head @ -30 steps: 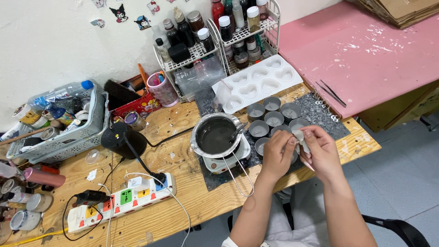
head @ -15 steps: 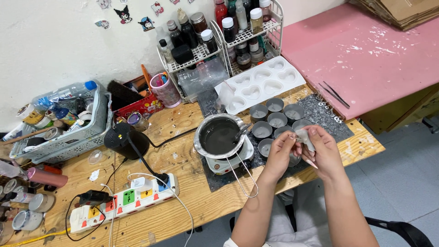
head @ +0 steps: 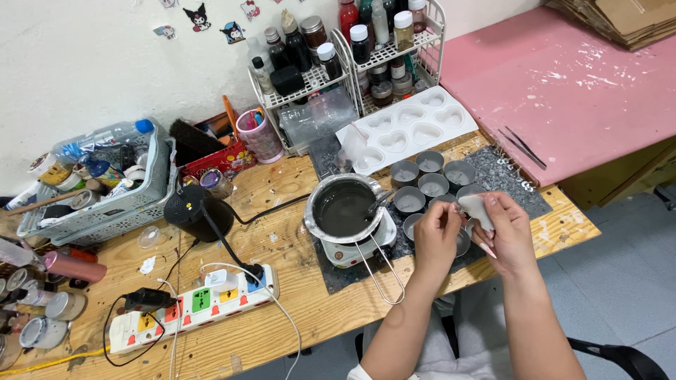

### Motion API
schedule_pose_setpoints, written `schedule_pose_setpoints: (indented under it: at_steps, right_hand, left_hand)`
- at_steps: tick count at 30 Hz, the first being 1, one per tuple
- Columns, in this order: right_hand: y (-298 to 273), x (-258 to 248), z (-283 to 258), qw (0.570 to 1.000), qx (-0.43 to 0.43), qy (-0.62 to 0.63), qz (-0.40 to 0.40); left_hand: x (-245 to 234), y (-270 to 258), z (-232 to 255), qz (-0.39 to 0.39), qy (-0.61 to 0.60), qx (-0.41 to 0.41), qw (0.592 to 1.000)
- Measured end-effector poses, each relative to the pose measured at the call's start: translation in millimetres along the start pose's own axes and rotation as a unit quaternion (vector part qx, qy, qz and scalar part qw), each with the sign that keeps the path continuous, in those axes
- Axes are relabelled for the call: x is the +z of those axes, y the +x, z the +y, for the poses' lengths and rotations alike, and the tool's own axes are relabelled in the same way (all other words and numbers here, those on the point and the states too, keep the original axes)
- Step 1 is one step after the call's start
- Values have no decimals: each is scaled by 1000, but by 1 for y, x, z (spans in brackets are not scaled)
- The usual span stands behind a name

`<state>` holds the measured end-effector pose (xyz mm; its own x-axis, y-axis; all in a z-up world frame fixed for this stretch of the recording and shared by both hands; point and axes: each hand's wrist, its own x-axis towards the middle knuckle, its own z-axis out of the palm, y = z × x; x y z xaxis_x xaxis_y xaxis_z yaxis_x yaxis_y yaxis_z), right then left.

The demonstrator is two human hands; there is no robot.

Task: Preparing wicks and melting wax for candle making.

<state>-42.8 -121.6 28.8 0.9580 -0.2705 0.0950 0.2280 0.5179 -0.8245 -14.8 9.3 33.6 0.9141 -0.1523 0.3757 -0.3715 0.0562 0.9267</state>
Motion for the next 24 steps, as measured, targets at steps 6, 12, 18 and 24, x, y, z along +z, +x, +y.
schedule_pose_setpoints:
  at_steps: [6,12,18,24]
  right_hand:
    - [7,-9,9,996,-65,-58,32]
    - [0,34,-43,990,-132,-28,37]
    - [-1,155,-74,707,-397,-566,-150]
    - [45,201,-35,504,-392,-689,-342]
  left_hand:
    - [-1,0,-17,5,-16,-26,1000]
    - [1,4,-21,9,-75,-85,993]
    - [-14,2,-1,-29,61,-63,996]
    - [-11,-4,-31,-3,91,98,991]
